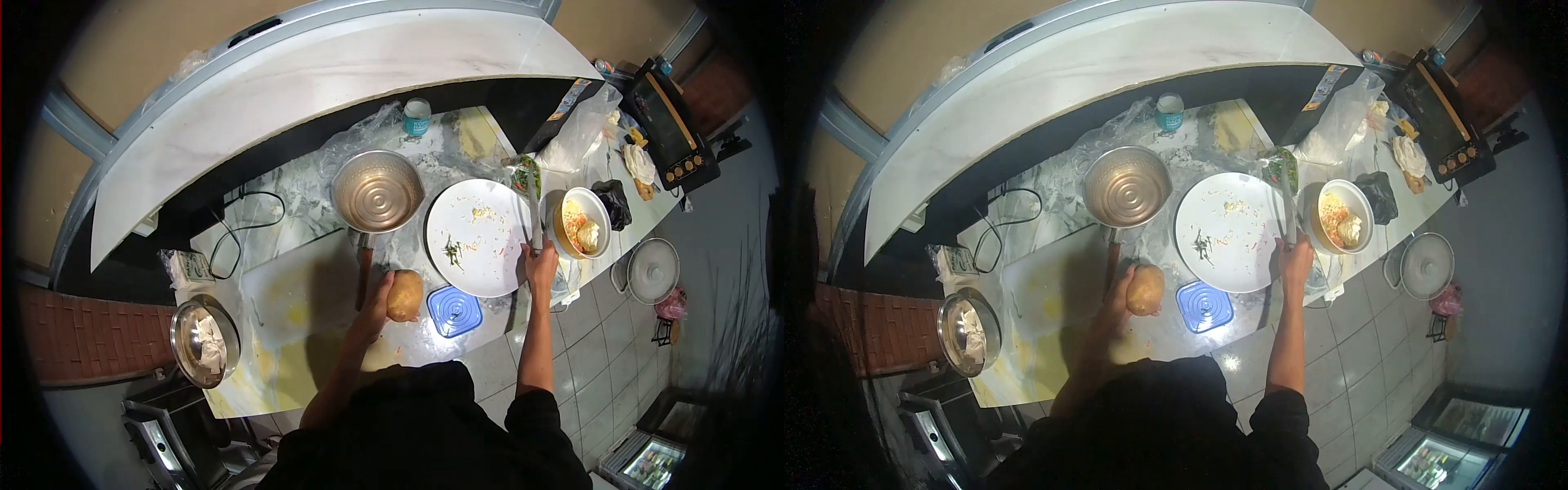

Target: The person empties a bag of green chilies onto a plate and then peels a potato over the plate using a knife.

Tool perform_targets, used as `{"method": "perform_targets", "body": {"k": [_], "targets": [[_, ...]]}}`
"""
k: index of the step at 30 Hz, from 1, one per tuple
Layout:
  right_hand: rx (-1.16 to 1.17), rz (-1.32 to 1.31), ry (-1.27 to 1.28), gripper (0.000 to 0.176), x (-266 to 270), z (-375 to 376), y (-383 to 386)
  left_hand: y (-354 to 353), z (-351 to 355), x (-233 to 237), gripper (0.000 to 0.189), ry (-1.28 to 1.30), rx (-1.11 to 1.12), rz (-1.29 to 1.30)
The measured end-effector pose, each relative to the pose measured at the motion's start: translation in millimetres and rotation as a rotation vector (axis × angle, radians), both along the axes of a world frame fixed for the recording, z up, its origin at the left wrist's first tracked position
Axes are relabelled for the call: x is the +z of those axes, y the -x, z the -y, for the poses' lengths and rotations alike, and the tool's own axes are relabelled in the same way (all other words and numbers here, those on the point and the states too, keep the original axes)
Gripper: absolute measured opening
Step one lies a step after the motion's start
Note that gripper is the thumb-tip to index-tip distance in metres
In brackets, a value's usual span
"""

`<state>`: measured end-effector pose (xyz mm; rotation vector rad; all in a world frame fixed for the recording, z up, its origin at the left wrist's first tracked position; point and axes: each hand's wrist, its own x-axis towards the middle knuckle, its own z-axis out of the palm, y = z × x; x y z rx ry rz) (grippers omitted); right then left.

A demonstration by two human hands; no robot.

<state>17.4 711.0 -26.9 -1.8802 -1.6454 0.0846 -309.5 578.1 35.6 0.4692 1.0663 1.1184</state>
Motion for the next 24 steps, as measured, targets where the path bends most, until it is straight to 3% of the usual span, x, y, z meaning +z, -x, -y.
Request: {"method": "perform_targets", "body": {"k": [5, 11, 14, 18, 20, 24], "targets": [[0.035, -0.127, 0.088, 0.04, 3.4, -2.1, -4.2, 9.4, -1.1, -18.8, 0.06, -0.128, 0.045, -0.049], [0.086, -0.088, 0.13, 0.044, 1.8, 5.1, 11.0, 34.2, 2.0, -50.2, 0.059, 0.062, -0.041, -0.203], [0.101, -0.118, 0.063, 0.036, 3.2, 11.5, 20.9, 30.0, 0.4, -44.7, 0.059, -0.045, 0.157, -0.329], [0.116, -0.133, 0.037, 0.036, -0.2, 17.1, 27.3, 43.1, -7.7, -34.8, 0.058, 0.066, 0.066, -0.319], [0.126, -0.166, 0.143, 0.053, 3.1, 22.9, 30.7, 38.9, -8.4, -35.2, 0.058, -0.133, 0.233, -0.505], [0.139, -0.137, 0.134, 0.053, 0.6, 31.0, 36.2, 64.7, -17.5, -53.8, 0.058, 0.003, 0.15, -0.476]]}}
